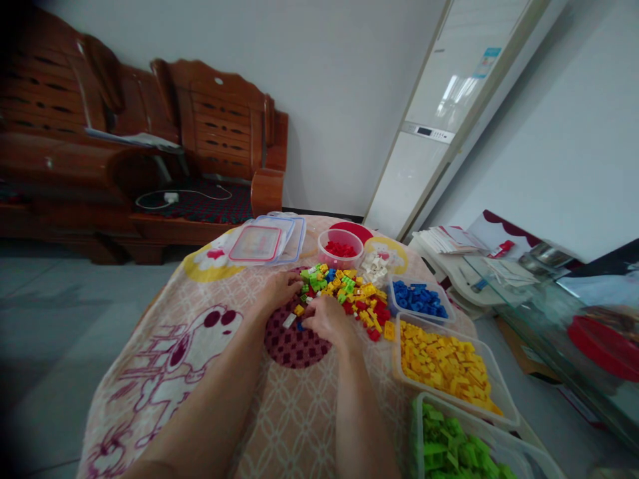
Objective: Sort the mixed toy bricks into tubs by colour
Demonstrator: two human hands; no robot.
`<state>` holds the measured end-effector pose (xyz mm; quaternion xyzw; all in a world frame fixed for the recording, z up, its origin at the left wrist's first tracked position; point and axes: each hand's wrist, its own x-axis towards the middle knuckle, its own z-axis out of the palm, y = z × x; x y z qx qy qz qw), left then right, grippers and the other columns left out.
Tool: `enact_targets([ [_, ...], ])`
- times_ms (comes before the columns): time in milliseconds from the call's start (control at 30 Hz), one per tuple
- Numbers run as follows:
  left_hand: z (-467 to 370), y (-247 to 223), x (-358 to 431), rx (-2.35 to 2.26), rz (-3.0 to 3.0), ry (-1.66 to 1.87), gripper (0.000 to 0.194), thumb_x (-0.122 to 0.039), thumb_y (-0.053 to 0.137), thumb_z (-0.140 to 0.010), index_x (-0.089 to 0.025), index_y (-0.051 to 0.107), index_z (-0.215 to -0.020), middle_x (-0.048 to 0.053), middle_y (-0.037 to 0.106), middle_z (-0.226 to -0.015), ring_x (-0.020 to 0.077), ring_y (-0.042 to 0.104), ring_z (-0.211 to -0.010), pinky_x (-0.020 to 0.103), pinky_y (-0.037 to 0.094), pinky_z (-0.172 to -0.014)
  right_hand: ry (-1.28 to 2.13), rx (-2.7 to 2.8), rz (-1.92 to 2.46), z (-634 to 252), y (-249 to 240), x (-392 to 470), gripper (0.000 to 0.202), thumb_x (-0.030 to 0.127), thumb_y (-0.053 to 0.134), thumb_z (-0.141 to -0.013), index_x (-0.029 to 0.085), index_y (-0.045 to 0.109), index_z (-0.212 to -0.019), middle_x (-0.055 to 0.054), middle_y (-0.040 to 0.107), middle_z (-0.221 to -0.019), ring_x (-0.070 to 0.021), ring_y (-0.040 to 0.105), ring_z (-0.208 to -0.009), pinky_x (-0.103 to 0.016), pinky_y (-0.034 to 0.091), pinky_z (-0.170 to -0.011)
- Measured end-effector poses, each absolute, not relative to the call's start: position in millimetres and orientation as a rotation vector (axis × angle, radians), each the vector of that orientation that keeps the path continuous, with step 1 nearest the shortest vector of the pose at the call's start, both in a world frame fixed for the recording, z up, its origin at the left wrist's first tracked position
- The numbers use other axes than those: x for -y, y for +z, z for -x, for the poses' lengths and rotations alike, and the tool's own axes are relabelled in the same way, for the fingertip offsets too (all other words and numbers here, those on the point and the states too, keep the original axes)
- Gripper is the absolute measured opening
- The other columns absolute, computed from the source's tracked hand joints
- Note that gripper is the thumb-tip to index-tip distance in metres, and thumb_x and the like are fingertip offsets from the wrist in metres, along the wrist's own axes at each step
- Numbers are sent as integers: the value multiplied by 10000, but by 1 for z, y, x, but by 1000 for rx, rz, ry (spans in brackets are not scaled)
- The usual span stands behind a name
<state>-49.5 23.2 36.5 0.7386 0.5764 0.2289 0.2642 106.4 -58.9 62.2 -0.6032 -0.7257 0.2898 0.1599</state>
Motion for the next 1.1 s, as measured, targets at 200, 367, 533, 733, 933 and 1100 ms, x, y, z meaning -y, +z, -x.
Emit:
enact_targets([
  [200, 49, 35, -25, -1579, -1980, 610, 250, -242, 521, -840, -194, 747, -936, 17, 725, -733, 141, 660, -729, 211, 469, -698, 576, 2385, 1823, -84, 65, 63, 229, 198, 713, -679, 170, 721, -906, -58, 703, -859, -178, 637, -817, -231, 386, -664],
  [367, 48, 35, -24, -1579, -1965, 621, 247, -234, 523, -835, -190, 747, -926, 23, 727, -749, 144, 662, -748, 214, 472, -709, 517, 2424, 1859, -81, 62, 62, 252, 121, 622, -703, 162, 708, -936, -93, 709, -946, -192, 637, -895, -242, 397, -716],
  [533, 48, 34, -25, -1571, -1965, 624, 245, -226, 518, -833, -191, 748, -910, 18, 719, -721, 142, 655, -726, 215, 464, -694, 668, 2303, 1743, -88, 62, 61, 127, 161, 683, -682, 164, 698, -807, -36, 695, -766, -155, 635, -738, -217, 401, -626],
  [733, 49, 35, -24, -1565, -1996, 629, 251, -229, 508, -836, -186, 750, -888, 22, 718, -711, 148, 654, -715, 220, 456, -684, 1108, 1792, 1677, -108, 59, 59, 134, 230, 631, -734, 182, 631, -859, 74, 546, -487, -91, 518, -386, -166, 348, -394],
  [933, 49, 35, -24, -1588, -1987, 618, 255, -255, 518, -839, -199, 749, -932, 17, 723, -720, 153, 662, -748, 217, 463, -702, 1003, 1315, 1623, -145, 62, 53, 291, 317, 649, -669, 158, 594, -906, 52, 591, -525, -105, 531, -368, -166, 359, -324],
  [1100, 49, 33, -26, -1590, -1976, 607, 252, -261, 518, -844, -191, 745, -926, 16, 716, -694, 146, 656, -713, 215, 461, -685, 637, 890, 1535, -185, 57, 50, 427, 383, 687, -610, 124, 613, -940, 12, 618, -532, -160, 587, -413, -211, 420, -323],
])
